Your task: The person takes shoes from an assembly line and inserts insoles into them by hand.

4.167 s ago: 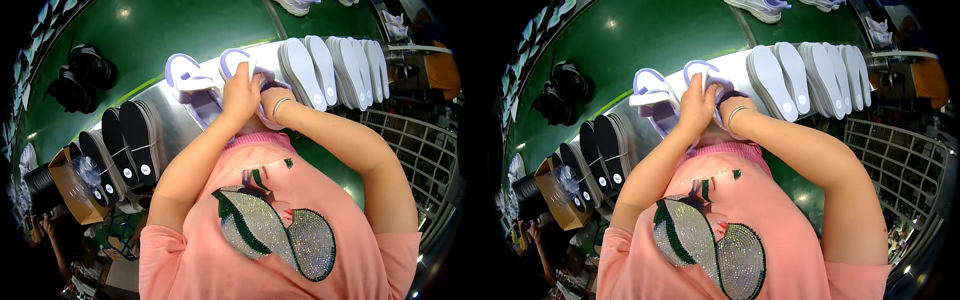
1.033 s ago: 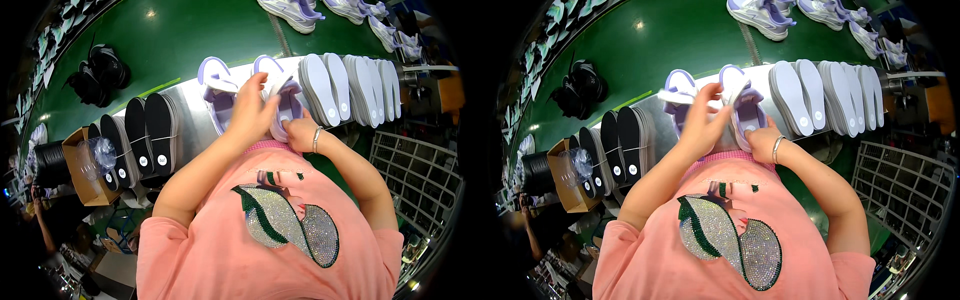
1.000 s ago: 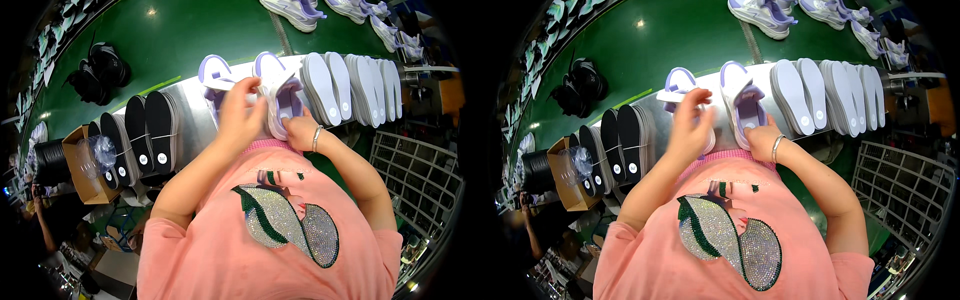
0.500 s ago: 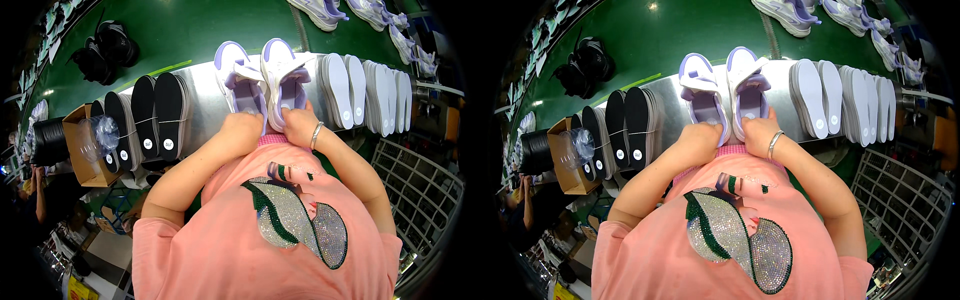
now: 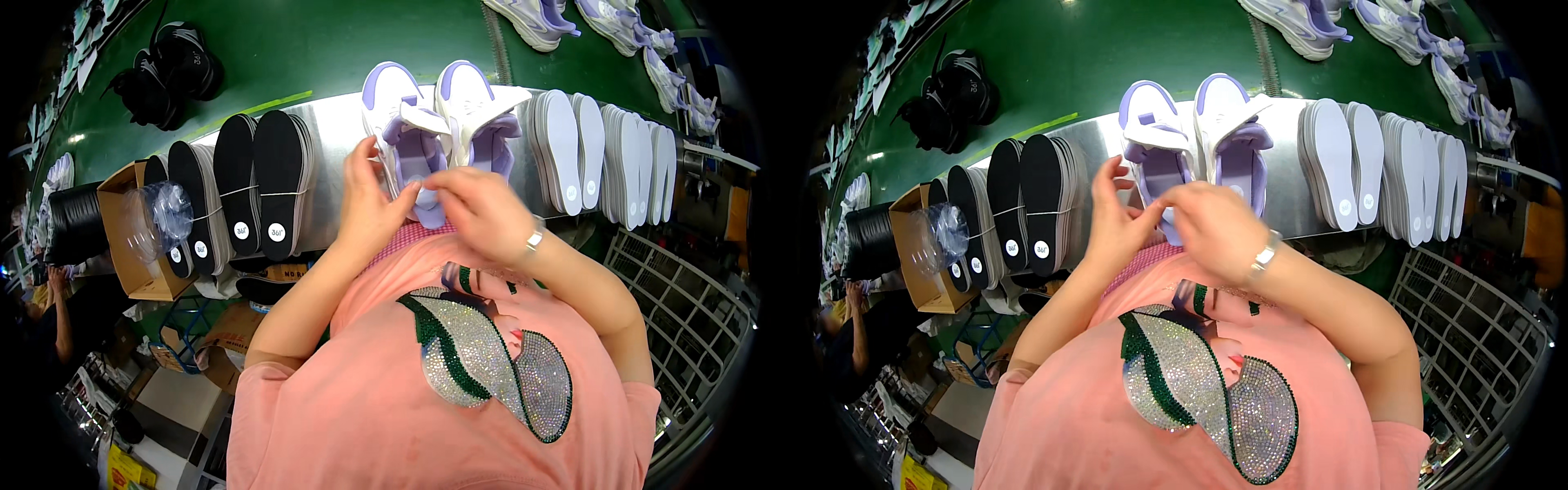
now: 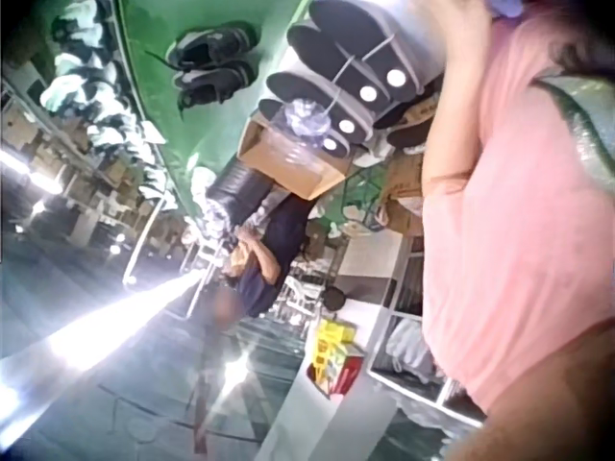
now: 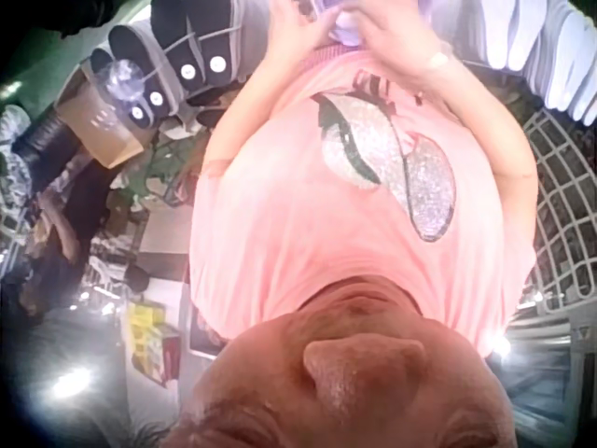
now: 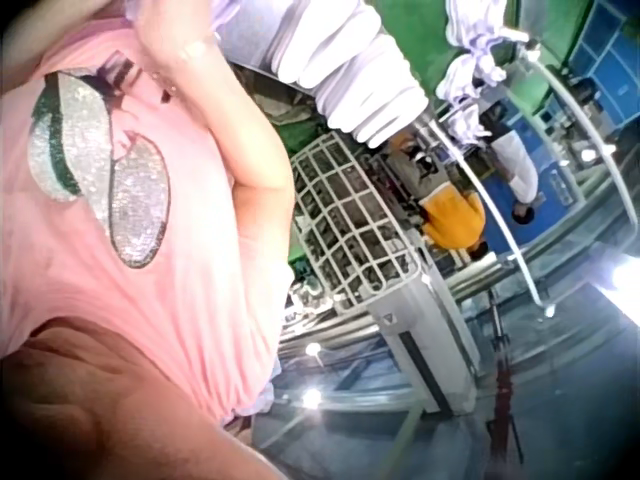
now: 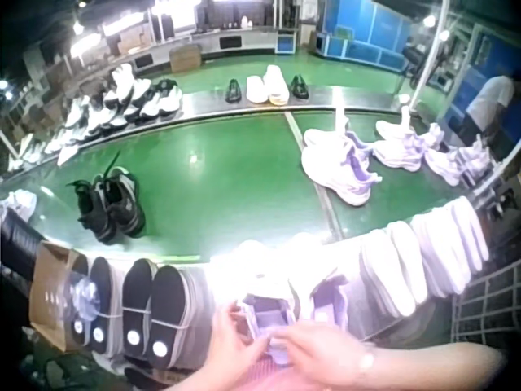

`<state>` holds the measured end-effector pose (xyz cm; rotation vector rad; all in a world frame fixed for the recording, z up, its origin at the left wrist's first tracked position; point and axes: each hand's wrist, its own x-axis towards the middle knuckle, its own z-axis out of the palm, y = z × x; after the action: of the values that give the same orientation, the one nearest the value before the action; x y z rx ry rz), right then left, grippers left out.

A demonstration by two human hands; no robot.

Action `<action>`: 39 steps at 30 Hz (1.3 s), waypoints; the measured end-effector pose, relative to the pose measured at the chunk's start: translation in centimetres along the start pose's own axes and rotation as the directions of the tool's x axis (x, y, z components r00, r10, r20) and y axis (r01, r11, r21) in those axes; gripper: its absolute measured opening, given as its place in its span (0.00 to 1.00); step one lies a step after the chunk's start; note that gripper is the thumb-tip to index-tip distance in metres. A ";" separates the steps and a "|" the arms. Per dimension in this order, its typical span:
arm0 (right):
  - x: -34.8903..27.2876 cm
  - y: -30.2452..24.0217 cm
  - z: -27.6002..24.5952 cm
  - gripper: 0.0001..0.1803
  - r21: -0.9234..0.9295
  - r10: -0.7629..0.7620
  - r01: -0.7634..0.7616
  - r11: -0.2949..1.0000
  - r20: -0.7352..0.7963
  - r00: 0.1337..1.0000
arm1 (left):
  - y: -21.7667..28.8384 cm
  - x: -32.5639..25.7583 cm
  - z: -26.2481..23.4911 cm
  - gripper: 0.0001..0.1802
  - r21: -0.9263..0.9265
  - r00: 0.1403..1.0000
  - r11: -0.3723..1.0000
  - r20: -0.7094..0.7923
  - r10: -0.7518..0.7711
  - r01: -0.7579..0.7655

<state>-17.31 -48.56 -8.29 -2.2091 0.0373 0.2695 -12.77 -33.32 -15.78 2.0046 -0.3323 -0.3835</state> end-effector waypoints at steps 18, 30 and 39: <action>7.1 0.8 4.7 0.12 -0.658 0.543 -0.209 0.724 0.356 0.760 | -1.9 -0.6 1.3 0.28 -0.213 0.995 0.973 -0.014 -0.094 0.089; 6.1 2.0 4.8 0.10 -0.652 0.415 -0.066 0.755 0.397 0.819 | -1.4 -0.9 1.7 0.27 -0.126 0.998 0.992 -0.053 -0.033 0.026; -1.8 4.6 -4.8 0.09 0.376 0.325 -0.184 0.908 -0.357 0.876 | -1.3 -0.6 1.2 0.28 -0.203 0.998 0.977 -0.009 -0.069 0.066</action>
<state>-18.82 -55.27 -8.73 -1.8812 0.5771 -0.0645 -13.69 -33.46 -17.41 1.8211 -0.2065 -0.4261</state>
